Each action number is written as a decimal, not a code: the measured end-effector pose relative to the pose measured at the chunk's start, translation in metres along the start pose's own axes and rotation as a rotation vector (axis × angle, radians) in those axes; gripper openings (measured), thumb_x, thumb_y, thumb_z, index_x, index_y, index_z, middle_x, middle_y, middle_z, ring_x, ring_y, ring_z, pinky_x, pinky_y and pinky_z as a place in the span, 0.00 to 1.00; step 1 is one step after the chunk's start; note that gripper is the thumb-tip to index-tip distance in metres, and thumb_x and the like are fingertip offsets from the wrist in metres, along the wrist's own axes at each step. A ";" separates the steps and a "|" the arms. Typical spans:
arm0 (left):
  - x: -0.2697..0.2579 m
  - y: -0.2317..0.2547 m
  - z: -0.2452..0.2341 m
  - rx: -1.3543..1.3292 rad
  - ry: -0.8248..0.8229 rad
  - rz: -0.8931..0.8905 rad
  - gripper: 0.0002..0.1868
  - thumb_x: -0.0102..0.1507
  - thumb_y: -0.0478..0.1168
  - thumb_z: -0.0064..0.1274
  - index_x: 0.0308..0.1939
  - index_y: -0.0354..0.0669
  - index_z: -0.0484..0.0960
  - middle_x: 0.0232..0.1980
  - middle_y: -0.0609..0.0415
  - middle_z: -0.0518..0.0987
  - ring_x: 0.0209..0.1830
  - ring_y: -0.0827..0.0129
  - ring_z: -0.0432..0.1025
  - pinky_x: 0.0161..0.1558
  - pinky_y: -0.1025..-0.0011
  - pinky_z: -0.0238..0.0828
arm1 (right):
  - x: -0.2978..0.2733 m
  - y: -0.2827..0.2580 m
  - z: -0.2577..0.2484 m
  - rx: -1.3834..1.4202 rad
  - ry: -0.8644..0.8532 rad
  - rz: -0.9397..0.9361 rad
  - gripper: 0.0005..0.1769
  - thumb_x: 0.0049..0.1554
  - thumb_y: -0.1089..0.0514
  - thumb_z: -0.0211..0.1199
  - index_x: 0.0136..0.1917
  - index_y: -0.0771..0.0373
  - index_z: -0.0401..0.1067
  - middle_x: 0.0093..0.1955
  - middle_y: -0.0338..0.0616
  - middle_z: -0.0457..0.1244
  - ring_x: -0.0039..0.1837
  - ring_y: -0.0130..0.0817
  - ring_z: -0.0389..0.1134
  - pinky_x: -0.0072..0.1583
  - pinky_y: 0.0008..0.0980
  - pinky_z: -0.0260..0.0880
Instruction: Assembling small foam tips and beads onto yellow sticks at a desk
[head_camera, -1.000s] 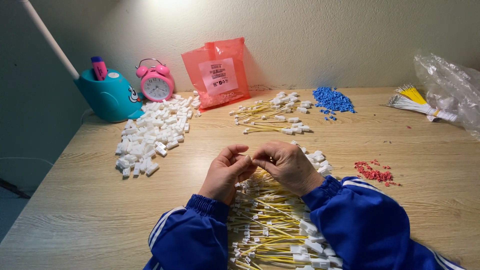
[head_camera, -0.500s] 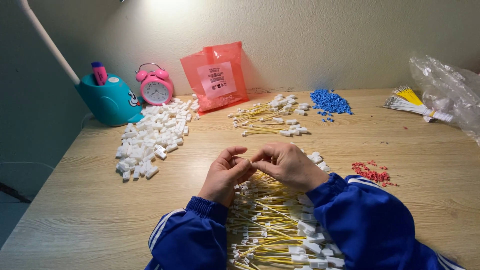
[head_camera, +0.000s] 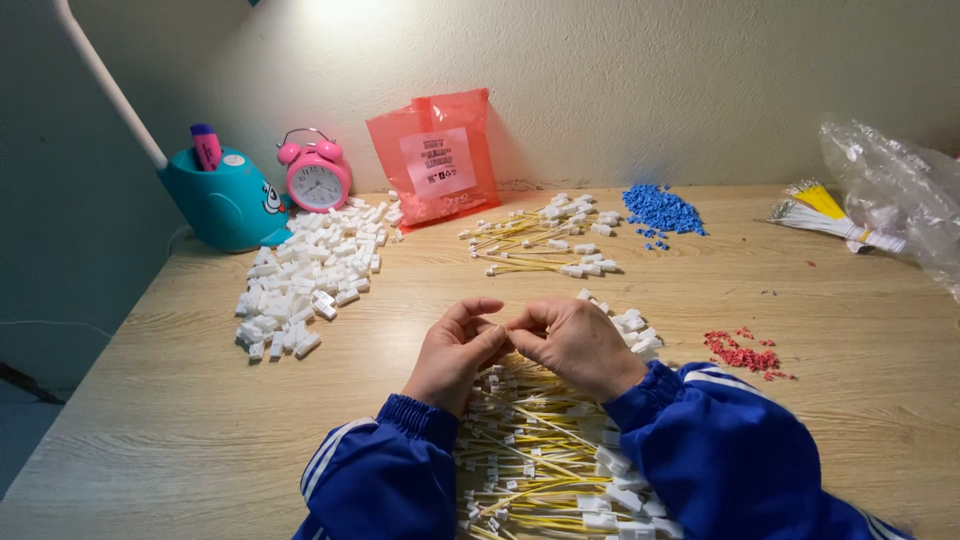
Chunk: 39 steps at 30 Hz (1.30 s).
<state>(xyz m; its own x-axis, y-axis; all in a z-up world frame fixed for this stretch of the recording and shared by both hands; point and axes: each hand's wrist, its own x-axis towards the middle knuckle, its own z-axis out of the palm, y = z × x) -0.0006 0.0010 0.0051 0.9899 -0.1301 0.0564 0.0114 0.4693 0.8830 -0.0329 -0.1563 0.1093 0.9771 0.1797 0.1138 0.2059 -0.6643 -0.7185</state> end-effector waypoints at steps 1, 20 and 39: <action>-0.001 0.003 0.003 0.000 -0.006 0.008 0.18 0.58 0.28 0.58 0.52 0.37 0.76 0.29 0.49 0.77 0.31 0.62 0.79 0.38 0.68 0.81 | -0.001 -0.005 -0.007 -0.003 0.008 -0.006 0.02 0.46 0.54 0.68 0.35 0.49 0.80 0.27 0.35 0.66 0.37 0.29 0.67 0.43 0.29 0.68; -0.005 0.015 0.009 -0.056 0.110 -0.154 0.13 0.58 0.30 0.56 0.47 0.36 0.81 0.34 0.50 0.77 0.35 0.61 0.80 0.35 0.69 0.81 | 0.107 0.068 -0.032 -0.679 -0.092 0.129 0.11 0.53 0.42 0.60 0.44 0.44 0.77 0.46 0.36 0.69 0.57 0.41 0.70 0.58 0.42 0.69; 0.000 0.015 0.007 -0.235 0.199 -0.085 0.20 0.64 0.41 0.53 0.58 0.38 0.71 0.38 0.45 0.82 0.34 0.64 0.80 0.37 0.70 0.81 | 0.008 0.050 -0.053 -0.518 0.166 -0.290 0.05 0.55 0.48 0.61 0.42 0.47 0.75 0.39 0.40 0.63 0.50 0.41 0.69 0.50 0.37 0.71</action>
<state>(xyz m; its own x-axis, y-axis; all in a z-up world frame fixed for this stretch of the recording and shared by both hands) -0.0010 0.0019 0.0213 0.9919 -0.0150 -0.1263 0.1051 0.6562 0.7473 -0.0117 -0.2263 0.1104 0.8641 0.3179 0.3902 0.4230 -0.8789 -0.2206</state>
